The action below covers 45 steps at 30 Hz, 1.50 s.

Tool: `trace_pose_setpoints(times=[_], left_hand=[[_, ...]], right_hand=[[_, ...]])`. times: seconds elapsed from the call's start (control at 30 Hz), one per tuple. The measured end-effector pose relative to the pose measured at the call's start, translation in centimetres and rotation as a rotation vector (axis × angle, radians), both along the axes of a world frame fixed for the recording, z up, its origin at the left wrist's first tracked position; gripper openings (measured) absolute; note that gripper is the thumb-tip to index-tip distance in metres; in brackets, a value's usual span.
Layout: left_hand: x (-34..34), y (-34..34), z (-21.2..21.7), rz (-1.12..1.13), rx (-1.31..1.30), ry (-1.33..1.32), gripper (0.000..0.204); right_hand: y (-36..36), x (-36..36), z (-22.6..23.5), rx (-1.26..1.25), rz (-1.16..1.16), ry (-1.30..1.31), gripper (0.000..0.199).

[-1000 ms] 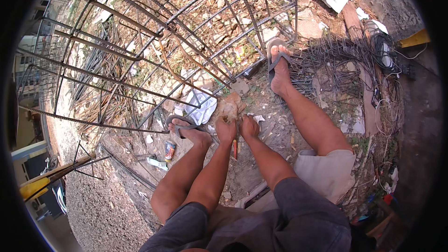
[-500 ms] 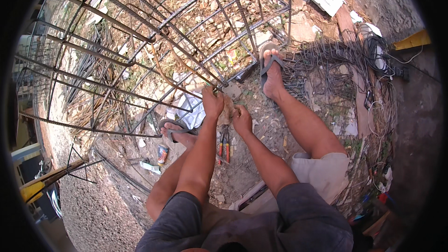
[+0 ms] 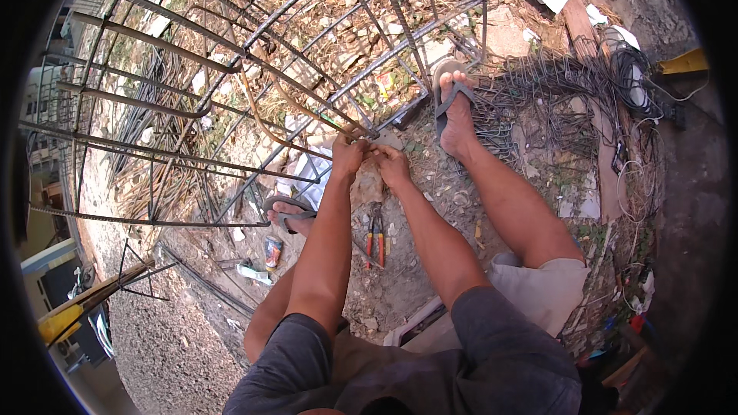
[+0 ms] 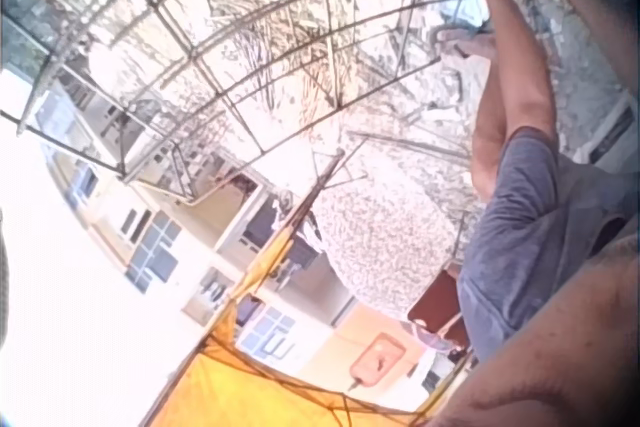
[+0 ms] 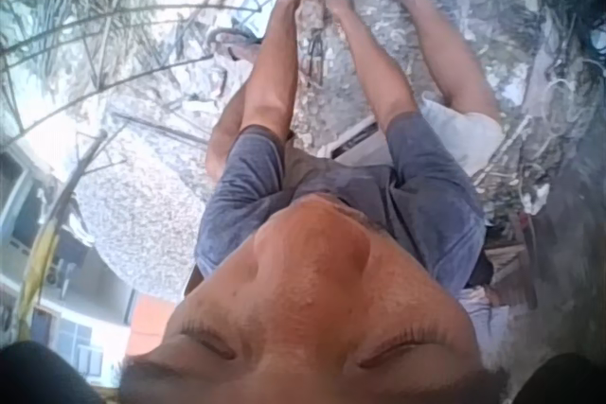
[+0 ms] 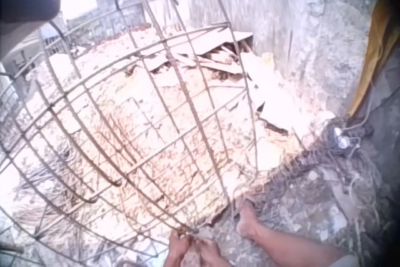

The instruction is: The person ties a rebar cage using pliers and wire. They repeatedly wrap wire around intersecting rebar bars and twist it to secure the joints. The person works on multiple joints of the cage structure.

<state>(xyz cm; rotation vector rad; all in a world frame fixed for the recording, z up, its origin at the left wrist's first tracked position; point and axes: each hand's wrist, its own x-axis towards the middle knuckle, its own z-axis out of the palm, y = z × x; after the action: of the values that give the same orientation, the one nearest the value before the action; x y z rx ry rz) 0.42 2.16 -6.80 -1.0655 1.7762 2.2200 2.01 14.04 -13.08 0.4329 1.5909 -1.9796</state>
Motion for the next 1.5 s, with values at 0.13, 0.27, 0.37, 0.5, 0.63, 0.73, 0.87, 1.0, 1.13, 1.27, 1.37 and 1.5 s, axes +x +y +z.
trace_pose_setpoints(times=[0.13, 0.27, 0.37, 0.5, 0.63, 0.73, 0.87, 1.0, 1.13, 1.27, 1.37, 1.5], left_hand=[[0.5, -0.7, -0.5, 0.057, 0.065, 0.005, 0.05], [1.1, -0.2, 0.2, 0.086, 0.084, 0.021, 0.044], [1.7, -0.1, -1.1, 0.106, 0.017, 0.104, 0.036], [2.0, -0.2, -2.1, 0.071, -0.069, 0.091, 0.03], [1.2, 0.8, -0.2, 0.149, 0.099, 0.037, 0.031], [1.4, 0.9, -0.4, 0.188, 0.133, 0.066, 0.033], [1.6, 0.9, -0.8, 0.184, 0.079, 0.095, 0.034], [1.2, 0.5, -0.9, 0.153, 0.05, 0.028, 0.029], [1.4, 0.5, -1.0, 0.069, -0.074, 0.117, 0.025], [1.7, 0.4, -1.3, 0.046, -0.078, 0.098, 0.027], [1.3, 0.9, -1.1, 0.093, 0.002, 0.118, 0.028], [2.7, 0.4, -1.6, 0.139, 0.096, 0.226, 0.027]], right_hand=[[0.1, -0.7, 0.0, 0.245, 0.166, 0.219, 0.018], [-0.1, -0.5, 0.4, 0.251, 0.109, 0.197, 0.016], [-0.9, -0.2, 1.3, 0.227, 0.09, 0.115, 0.014], [-1.6, 0.2, 1.9, 0.12, -0.011, 0.036, 0.015], [-1.2, 0.0, 0.9, 0.136, -0.061, -0.016, 0.017], [-1.2, -0.5, 1.4, 0.179, -0.032, -0.071, 0.016], [-1.4, -1.1, 2.5, 0.129, -0.067, -0.169, 0.015], [-1.6, -1.5, 2.6, 0.04, -0.181, -0.3, 0.014], [-1.5, -1.4, 2.5, 0.052, -0.127, -0.29, 0.013], [-1.4, -1.1, 2.9, 0.031, -0.106, -0.295, 0.01], [-1.4, -1.1, 2.4, 0.0, -0.136, -0.295, 0.009], [-1.9, -1.4, 3.0, 0.017, -0.15, -0.311, 0.009]])
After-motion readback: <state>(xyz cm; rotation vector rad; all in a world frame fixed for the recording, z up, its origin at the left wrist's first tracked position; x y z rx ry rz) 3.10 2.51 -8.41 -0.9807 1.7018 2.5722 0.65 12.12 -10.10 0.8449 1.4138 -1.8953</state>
